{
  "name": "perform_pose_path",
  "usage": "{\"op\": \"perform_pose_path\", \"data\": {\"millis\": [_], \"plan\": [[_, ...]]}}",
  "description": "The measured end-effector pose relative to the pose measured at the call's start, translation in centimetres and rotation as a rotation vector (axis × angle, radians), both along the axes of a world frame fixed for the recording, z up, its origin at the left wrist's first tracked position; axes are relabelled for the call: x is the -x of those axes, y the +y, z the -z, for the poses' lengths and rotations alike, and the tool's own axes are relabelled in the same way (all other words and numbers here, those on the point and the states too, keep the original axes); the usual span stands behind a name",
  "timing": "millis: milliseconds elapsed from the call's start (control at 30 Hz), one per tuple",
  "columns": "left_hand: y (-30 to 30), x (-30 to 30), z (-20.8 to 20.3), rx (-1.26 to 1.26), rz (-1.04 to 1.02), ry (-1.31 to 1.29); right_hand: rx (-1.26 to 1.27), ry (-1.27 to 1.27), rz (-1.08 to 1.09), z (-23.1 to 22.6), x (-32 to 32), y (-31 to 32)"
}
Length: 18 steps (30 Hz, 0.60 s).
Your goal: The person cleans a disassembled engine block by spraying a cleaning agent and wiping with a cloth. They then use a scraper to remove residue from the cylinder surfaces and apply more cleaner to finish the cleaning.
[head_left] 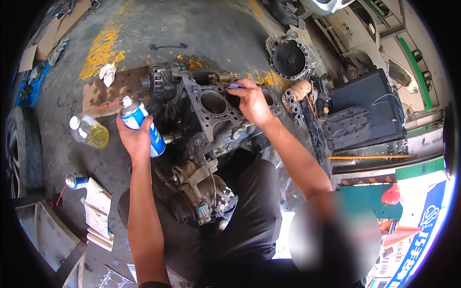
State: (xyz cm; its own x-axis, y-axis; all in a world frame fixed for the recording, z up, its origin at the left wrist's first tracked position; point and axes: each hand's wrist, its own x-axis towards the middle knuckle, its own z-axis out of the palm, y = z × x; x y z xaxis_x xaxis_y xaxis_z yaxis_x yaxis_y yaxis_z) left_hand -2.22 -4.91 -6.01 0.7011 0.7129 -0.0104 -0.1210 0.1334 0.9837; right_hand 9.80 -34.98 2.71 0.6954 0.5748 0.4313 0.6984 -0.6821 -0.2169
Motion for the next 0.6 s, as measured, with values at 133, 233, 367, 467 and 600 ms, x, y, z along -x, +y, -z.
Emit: {"op": "perform_pose_path", "data": {"millis": [133, 233, 367, 467, 600], "plan": [[0.5, 0.3, 0.1, -0.03, -0.005, 0.003, 0.019, 0.019, 0.07, 0.2, -0.1, 0.6], [0.3, 0.4, -0.1, -0.042, -0.004, -0.012, -0.006, 0.005, -0.013, 0.2, -0.9, -0.6], [1.1, 0.9, -0.7, -0.118, -0.045, -0.025, 0.001, -0.063, -0.018, 0.2, 0.7, 1.8], [0.1, 1.2, -1.0, -0.151, -0.012, -0.04, -0.039, 0.017, 0.075, 0.8, -0.8, -0.9], [0.2, 1.0, -1.1, -0.125, -0.012, -0.038, -0.053, 0.063, 0.03, 0.0, -0.4, -0.3]]}}
